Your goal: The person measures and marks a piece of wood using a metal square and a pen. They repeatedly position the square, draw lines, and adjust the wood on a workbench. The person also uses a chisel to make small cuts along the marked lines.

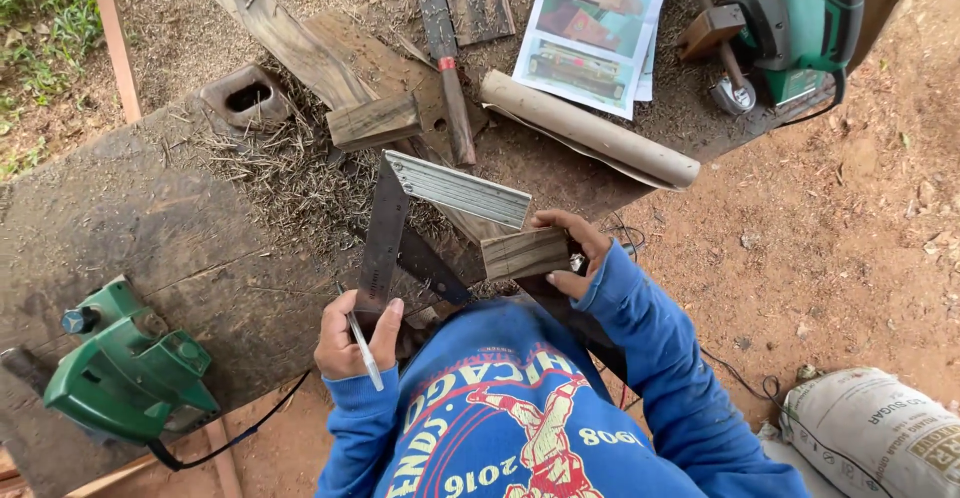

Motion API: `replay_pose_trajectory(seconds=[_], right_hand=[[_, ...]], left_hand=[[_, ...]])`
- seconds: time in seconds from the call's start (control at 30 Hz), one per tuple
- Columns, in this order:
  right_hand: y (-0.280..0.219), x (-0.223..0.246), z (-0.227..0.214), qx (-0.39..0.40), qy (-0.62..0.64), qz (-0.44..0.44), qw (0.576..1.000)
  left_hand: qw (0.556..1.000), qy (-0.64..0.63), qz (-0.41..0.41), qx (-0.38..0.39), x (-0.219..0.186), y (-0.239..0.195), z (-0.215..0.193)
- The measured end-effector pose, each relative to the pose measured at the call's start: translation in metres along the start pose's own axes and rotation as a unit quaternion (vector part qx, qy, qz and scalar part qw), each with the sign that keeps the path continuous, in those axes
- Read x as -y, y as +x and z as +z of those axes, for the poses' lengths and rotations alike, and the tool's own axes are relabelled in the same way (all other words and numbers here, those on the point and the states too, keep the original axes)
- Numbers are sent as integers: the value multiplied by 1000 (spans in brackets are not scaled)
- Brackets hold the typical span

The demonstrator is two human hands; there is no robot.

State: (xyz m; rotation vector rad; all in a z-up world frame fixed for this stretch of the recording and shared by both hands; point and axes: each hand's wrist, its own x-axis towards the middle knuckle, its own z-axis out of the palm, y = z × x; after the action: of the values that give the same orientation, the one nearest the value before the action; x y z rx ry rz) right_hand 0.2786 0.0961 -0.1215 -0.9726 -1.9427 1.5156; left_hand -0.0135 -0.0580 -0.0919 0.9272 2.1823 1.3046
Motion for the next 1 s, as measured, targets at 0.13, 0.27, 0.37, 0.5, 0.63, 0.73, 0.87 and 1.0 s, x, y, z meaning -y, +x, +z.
replay_pose_trajectory(seconds=[0.13, 0.27, 0.37, 0.5, 0.63, 0.73, 0.87, 1.0], right_hand=[[3, 0, -4, 14, 99, 10, 995], [8, 2, -6, -5, 91, 55, 994], [-8, -3, 2, -40, 65, 103, 992], [-21, -21, 21, -134, 14, 137, 981], [-29, 2, 54, -237, -94, 138, 957], [-26, 26, 88, -291, -223, 134, 921], [-12, 28, 118, -369, -341, 123, 856], [-9, 6, 123, -393, -322, 120, 853]], left_hand=[[999, 30, 2, -13, 7, -3, 4], [997, -20, -55, -43, 16, -2, 4], [993, -69, -65, -76, 42, -7, -6], [986, -87, -36, -139, 116, 3, -16], [977, -107, -130, -131, 100, 24, -39], [989, -103, -74, -78, 96, 34, -56], [992, -101, -68, -38, 90, 49, -60], [992, -115, -48, 34, 83, 60, -57]])
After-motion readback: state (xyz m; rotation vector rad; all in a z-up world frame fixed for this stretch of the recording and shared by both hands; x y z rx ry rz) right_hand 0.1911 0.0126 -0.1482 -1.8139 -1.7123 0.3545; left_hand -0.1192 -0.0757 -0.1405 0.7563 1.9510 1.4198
